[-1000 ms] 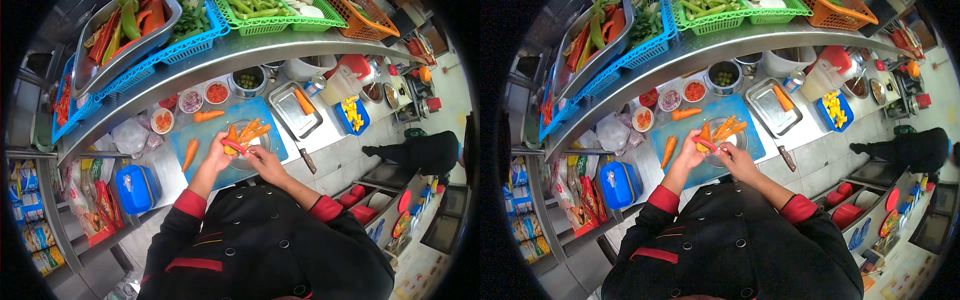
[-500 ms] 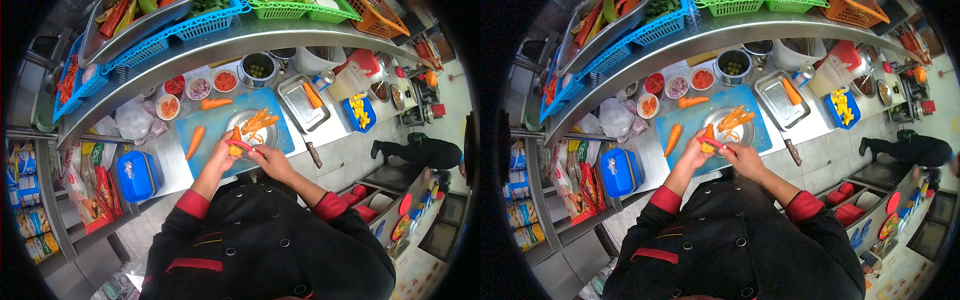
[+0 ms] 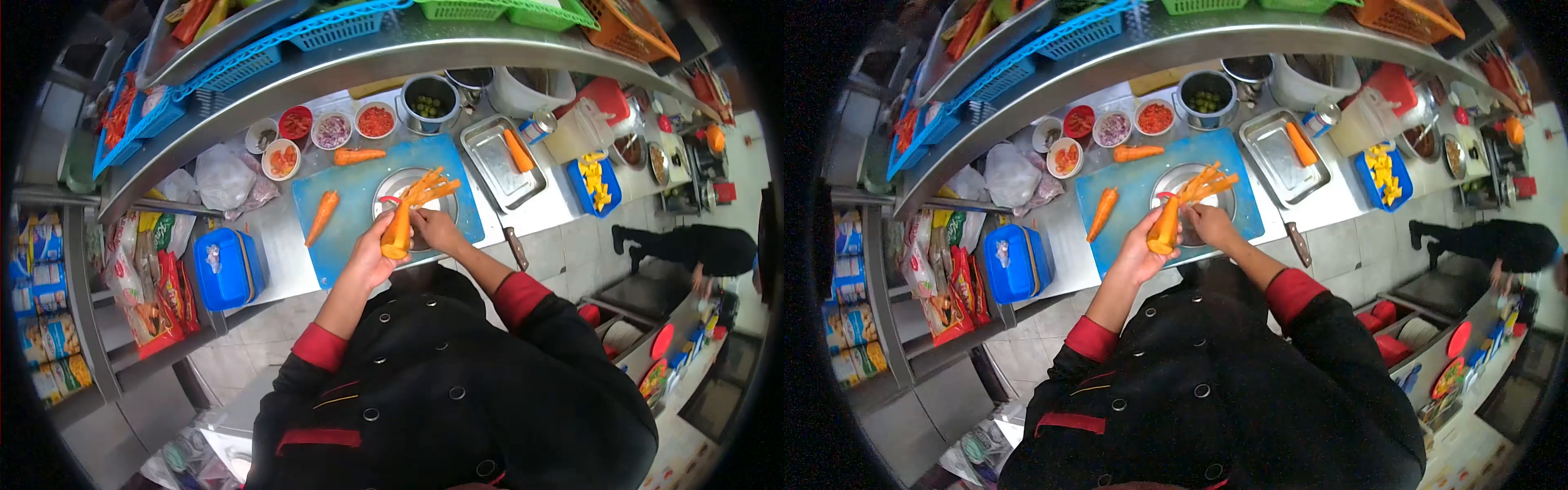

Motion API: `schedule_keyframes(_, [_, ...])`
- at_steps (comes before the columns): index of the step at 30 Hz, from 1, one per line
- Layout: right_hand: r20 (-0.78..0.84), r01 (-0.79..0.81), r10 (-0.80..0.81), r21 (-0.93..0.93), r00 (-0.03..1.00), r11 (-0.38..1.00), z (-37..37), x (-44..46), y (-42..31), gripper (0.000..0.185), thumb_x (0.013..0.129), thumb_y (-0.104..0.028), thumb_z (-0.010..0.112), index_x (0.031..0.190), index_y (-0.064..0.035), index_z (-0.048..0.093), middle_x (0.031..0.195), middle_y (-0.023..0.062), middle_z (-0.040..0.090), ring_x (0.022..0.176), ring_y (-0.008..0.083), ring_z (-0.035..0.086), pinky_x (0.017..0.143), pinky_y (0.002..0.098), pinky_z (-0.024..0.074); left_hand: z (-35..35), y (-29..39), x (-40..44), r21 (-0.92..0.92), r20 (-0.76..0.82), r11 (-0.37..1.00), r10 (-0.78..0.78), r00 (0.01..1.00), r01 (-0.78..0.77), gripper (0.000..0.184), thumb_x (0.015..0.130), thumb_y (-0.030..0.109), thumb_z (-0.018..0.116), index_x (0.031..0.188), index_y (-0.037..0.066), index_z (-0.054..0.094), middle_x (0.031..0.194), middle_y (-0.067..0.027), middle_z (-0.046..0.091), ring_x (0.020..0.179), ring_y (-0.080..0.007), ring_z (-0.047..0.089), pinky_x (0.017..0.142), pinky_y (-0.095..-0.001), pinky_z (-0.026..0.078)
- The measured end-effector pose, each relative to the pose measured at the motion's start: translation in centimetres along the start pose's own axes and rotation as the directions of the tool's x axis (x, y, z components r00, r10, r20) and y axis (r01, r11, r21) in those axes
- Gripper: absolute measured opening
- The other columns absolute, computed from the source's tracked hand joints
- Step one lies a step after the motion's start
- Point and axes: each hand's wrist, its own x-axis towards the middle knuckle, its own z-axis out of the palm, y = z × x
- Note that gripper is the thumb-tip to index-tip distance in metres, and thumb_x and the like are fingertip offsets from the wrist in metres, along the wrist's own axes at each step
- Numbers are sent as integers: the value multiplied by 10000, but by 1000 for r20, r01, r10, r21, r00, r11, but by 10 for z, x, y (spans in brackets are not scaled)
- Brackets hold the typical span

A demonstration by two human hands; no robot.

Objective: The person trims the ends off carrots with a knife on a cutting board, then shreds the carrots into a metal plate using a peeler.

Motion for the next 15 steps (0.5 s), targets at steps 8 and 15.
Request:
schedule_keyframes(8, [41,-52,39,409,998,911,-43,-54,-39,468,1005,-477,542,1057,-31,674,787,164,665,763,269,684,700,394,522,-24,-3,32,-159,-148,984,59,987,-83,324,1026,342,427,1129,85,594,977,-84,665,852,-223,640,733,-395,513])
schedule_keyframes(15, [31,202,-216,245,976,948,-72,-75,-45,424,994,-469,561,999,-56,660,719,183,634,694,366,666,621,439,492,11,-20,43,-162,-440,957,150,885,-242,291,1017,319,376,1099,122,574,999,-73,632,914,-241,619,792,-439,496])
